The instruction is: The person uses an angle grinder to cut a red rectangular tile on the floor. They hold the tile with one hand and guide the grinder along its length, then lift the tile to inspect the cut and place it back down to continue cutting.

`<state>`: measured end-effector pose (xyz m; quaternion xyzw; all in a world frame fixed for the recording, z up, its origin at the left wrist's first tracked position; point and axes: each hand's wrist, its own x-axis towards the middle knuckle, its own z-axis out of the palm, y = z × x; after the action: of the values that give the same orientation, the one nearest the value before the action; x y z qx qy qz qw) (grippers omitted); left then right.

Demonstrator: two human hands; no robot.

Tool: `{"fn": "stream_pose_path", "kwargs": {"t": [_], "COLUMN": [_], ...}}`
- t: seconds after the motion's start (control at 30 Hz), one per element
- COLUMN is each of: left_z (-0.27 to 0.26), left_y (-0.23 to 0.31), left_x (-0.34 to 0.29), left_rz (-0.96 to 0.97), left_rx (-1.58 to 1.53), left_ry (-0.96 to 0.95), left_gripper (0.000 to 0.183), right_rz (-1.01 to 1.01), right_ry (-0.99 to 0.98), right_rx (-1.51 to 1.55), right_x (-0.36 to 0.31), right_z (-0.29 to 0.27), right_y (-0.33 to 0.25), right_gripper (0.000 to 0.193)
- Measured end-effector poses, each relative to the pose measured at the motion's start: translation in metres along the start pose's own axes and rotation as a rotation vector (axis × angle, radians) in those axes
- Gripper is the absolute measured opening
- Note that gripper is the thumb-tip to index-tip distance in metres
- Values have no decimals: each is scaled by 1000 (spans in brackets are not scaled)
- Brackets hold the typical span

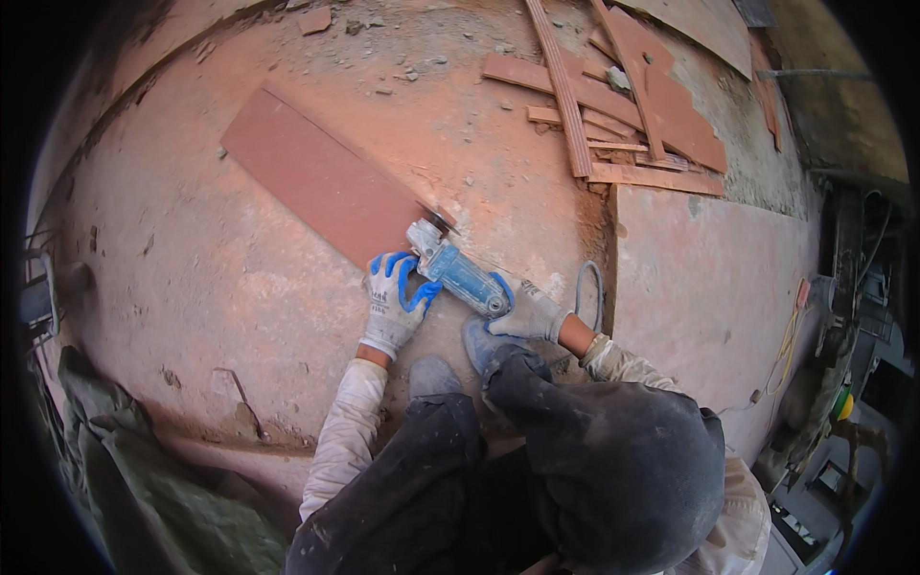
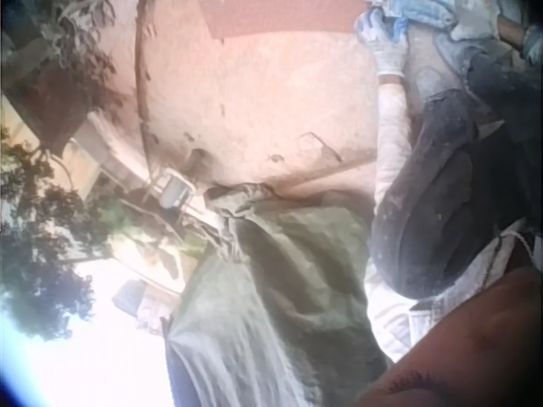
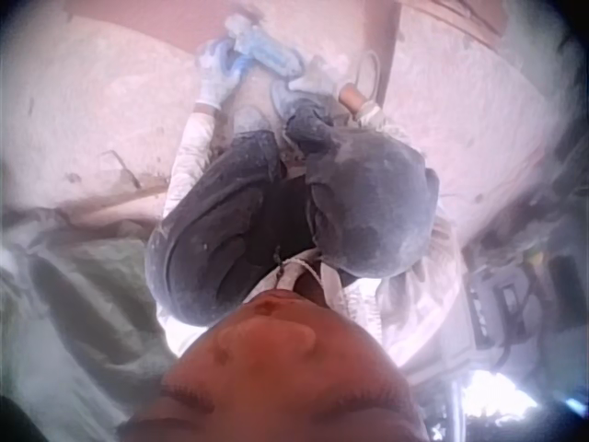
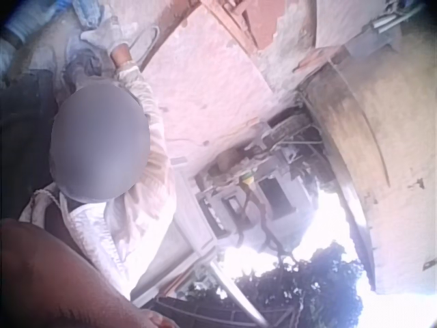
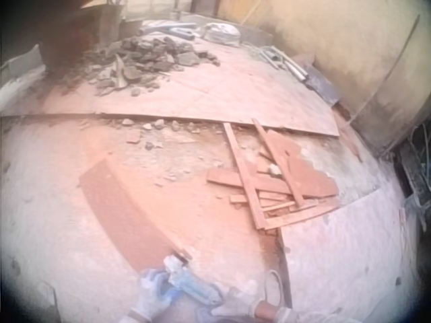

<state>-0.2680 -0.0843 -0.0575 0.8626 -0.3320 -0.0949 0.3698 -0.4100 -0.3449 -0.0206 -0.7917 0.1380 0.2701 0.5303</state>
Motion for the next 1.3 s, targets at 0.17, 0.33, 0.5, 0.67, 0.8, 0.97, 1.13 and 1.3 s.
{"fn": "stream_pose_path", "kwargs": {"t": [0.17, 0.33, 0.5, 0.67, 0.8, 0.97, 1.13, 1.3], "left_z": [0, 0, -2, -3, -4, -6, -6, -3], "left_y": [-4, -4, -2, 0, 0, 1, 2, 2], "left_x": [1, 0, 1, 2, 3, 4, 3, 3], "left_rz": [13, 12, 8, -21, -18, -22, -14, -7], "left_rx": [8, 16, 3, -6, -22, -13, -2, 6], "left_ry": [-1, -4, -6, -18, -14, -27, -41, -5], "left_gripper": [49, 49, 48, 48, 47, 46, 47, 46], "right_rz": [1, 10, 2, -24, -34, -16, -5, 39], "right_ry": [-2, 26, 17, 33, 31, 43, 24, 32], "right_rx": [-20, -45, -20, -63, -35, -26, -45, -69], "right_x": [2, 1, 3, 4, 6, 4, 2, 1], "right_z": [0, 1, 1, 1, 2, 5, 5, 3], "right_y": [-2, -2, -2, 0, 2, 4, 4, 0], "right_gripper": [79, 79, 79, 76, 75, 81, 89, 83]}}
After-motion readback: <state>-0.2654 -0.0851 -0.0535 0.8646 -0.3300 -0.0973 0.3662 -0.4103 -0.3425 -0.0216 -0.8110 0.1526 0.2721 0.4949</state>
